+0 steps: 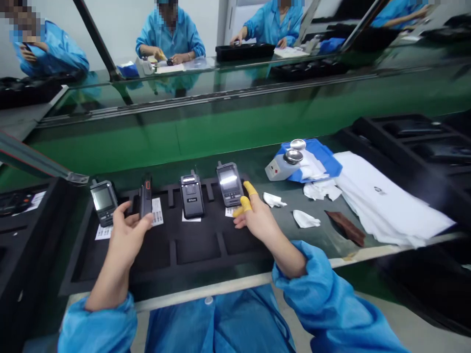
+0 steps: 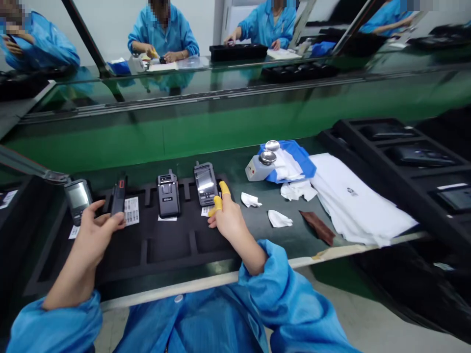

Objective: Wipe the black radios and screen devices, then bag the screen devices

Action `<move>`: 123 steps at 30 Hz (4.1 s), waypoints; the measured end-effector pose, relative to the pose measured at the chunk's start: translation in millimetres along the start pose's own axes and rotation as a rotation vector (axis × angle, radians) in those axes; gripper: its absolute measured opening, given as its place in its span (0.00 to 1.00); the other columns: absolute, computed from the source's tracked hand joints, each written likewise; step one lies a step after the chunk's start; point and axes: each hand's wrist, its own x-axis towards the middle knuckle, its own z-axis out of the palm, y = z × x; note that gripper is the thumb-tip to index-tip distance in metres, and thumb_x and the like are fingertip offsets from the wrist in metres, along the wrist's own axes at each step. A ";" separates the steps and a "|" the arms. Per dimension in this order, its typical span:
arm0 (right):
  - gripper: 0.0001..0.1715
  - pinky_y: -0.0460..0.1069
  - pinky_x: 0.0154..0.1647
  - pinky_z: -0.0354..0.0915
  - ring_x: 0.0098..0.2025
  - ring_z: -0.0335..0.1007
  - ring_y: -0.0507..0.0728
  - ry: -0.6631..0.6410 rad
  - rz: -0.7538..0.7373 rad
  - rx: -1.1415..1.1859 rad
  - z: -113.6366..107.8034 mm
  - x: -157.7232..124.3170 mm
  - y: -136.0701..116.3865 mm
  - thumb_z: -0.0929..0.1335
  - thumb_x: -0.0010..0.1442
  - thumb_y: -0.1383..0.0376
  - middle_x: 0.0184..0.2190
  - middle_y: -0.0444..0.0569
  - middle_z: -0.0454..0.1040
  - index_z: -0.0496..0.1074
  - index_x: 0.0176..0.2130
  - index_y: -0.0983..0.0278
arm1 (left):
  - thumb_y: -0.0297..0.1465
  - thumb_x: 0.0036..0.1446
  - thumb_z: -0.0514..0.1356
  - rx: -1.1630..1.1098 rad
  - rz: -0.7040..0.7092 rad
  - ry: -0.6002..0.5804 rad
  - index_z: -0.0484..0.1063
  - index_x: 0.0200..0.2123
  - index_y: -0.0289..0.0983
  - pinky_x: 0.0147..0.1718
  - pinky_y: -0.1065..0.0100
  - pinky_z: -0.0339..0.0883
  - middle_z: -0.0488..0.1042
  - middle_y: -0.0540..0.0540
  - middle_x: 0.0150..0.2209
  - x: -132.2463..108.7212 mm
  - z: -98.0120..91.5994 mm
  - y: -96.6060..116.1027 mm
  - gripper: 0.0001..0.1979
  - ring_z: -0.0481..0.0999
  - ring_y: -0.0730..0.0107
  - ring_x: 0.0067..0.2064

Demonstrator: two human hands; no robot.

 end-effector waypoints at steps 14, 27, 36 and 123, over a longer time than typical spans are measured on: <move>0.33 0.53 0.36 0.67 0.37 0.75 0.64 0.153 -0.139 -1.021 9.8 -23.9 -41.9 0.58 0.64 0.63 0.33 0.60 0.77 0.48 0.64 0.75 | 0.31 0.64 0.42 -0.903 -0.496 -0.155 0.66 0.43 0.28 0.33 0.67 0.75 0.75 0.34 0.37 1.7 8.9 9.1 0.17 0.79 0.64 0.37; 0.44 0.52 0.35 0.69 0.36 0.74 0.62 -0.055 -0.428 -0.997 85.2 -25.1 -41.8 0.65 0.59 0.52 0.43 0.63 0.69 0.49 0.64 0.71 | 0.24 0.64 0.47 -0.645 -0.408 -0.074 0.55 0.57 0.33 0.31 0.64 0.75 0.74 0.47 0.23 2.5 13.6 -3.7 0.19 0.76 0.71 0.22; 0.39 0.50 0.30 0.73 0.25 0.73 0.51 -0.475 0.077 0.630 80.2 -14.1 -47.4 0.65 0.59 0.62 0.39 0.51 0.70 0.43 0.62 0.66 | 0.19 0.58 0.51 -0.609 -0.313 -0.031 0.49 0.60 0.34 0.43 0.61 0.71 0.76 0.47 0.27 -19.6 5.9 -6.7 0.27 0.78 0.71 0.31; 0.17 0.55 0.48 0.41 0.39 0.59 0.53 0.292 -1.404 -1.032 -56.7 74.2 9.1 0.60 0.65 0.70 0.36 0.44 0.75 0.74 0.44 0.58 | 0.32 0.62 0.46 0.828 1.085 -0.395 0.64 0.56 0.31 0.59 0.51 0.54 0.61 0.37 0.62 -96.6 138.9 2.8 0.22 0.59 0.54 0.63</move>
